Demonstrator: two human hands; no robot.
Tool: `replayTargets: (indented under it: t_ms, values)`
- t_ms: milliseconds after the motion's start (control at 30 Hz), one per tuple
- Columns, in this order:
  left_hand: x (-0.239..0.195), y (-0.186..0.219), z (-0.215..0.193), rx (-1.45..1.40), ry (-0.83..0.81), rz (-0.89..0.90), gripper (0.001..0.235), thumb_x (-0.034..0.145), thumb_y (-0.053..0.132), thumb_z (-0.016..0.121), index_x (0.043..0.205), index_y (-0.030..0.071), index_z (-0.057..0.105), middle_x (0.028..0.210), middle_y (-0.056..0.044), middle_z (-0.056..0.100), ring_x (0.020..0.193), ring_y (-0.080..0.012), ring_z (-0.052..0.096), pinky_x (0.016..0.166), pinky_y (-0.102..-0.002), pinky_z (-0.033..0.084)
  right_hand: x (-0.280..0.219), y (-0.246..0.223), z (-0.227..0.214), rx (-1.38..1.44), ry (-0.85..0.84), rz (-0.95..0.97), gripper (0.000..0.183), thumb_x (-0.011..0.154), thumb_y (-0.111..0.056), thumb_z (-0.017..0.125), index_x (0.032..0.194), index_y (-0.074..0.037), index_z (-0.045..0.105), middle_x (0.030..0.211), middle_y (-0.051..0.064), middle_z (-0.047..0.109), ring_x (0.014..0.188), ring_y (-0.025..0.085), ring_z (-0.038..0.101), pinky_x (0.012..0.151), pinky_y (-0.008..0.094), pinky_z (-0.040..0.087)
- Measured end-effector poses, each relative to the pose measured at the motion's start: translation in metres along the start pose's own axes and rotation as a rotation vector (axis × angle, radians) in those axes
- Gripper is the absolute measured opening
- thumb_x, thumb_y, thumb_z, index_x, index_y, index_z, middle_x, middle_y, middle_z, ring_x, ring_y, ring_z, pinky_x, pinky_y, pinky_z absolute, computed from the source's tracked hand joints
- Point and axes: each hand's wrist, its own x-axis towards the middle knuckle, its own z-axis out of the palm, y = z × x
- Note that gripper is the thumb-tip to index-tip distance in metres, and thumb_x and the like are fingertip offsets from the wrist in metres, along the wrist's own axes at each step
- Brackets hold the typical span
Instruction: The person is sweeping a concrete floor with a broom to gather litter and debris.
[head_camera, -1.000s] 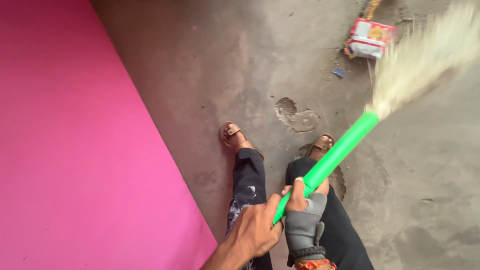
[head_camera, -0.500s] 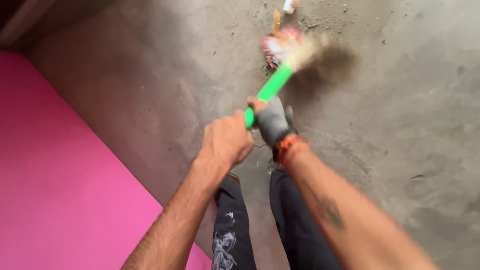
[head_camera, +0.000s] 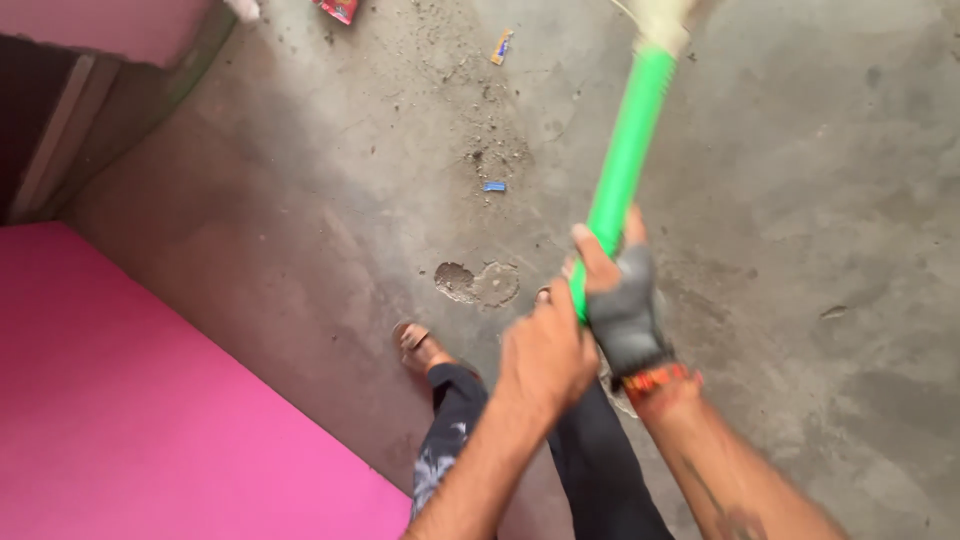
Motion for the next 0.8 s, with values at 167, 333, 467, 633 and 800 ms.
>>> replayTargets:
  t_ms: [167,333,467,633,800]
  values:
    - [-0.022,0.015,0.053,-0.234,-0.322,0.142,0.042,0.089,0.020,0.063,0.121,-0.004,0.048,0.084,-0.026,0.070,0.078,-0.0469,0.069,0.070,-0.058,0.054,-0.035,0.037,-0.089,-0.102,0.535,0.137,0.047,0.086,0.001,0.067,0.126,-0.011,0.046,0.076,0.003,0.054,0.049,0.017,0.055,0.040,0.034,0.046]
    - [0.067,0.021,0.055,0.029,-0.469,0.145,0.034,0.088,0.025,0.062,0.106,-0.002,0.056,0.083,-0.024,0.072,0.079,-0.0443,0.071,0.073,-0.054,0.057,0.045,0.117,-0.150,-0.095,0.619,0.317,0.040,0.086,-0.006,0.072,0.118,-0.003,0.048,0.081,0.010,0.062,0.060,0.022,0.063,0.051,0.038,0.053]
    - [0.103,0.006,0.008,-0.026,-0.304,0.024,0.034,0.091,0.031,0.062,0.100,-0.002,0.059,0.083,-0.026,0.071,0.079,-0.0471,0.070,0.071,-0.056,0.054,0.126,0.133,-0.107,-0.429,0.339,0.357,0.035,0.076,-0.008,0.079,0.105,-0.002,0.060,0.083,0.011,0.065,0.067,0.021,0.064,0.058,0.038,0.054]
    - [0.137,0.014,-0.074,-0.054,-0.088,-0.174,0.034,0.095,0.031,0.060,0.101,-0.002,0.056,0.083,-0.030,0.070,0.079,-0.0507,0.068,0.070,-0.059,0.053,0.189,0.049,0.035,-0.291,-0.051,0.149,0.052,0.074,-0.001,0.076,0.120,-0.006,0.051,0.078,0.009,0.061,0.062,0.019,0.063,0.051,0.036,0.054]
    - [0.187,0.016,-0.114,-0.112,0.127,-0.210,0.031,0.098,0.027,0.057,0.107,-0.003,0.050,0.081,-0.030,0.069,0.077,-0.0509,0.068,0.067,-0.059,0.053,0.234,-0.040,0.117,-0.040,-0.231,0.256,0.081,0.080,-0.001,0.070,0.153,-0.012,0.037,0.073,0.009,0.060,0.050,0.018,0.059,0.043,0.035,0.051]
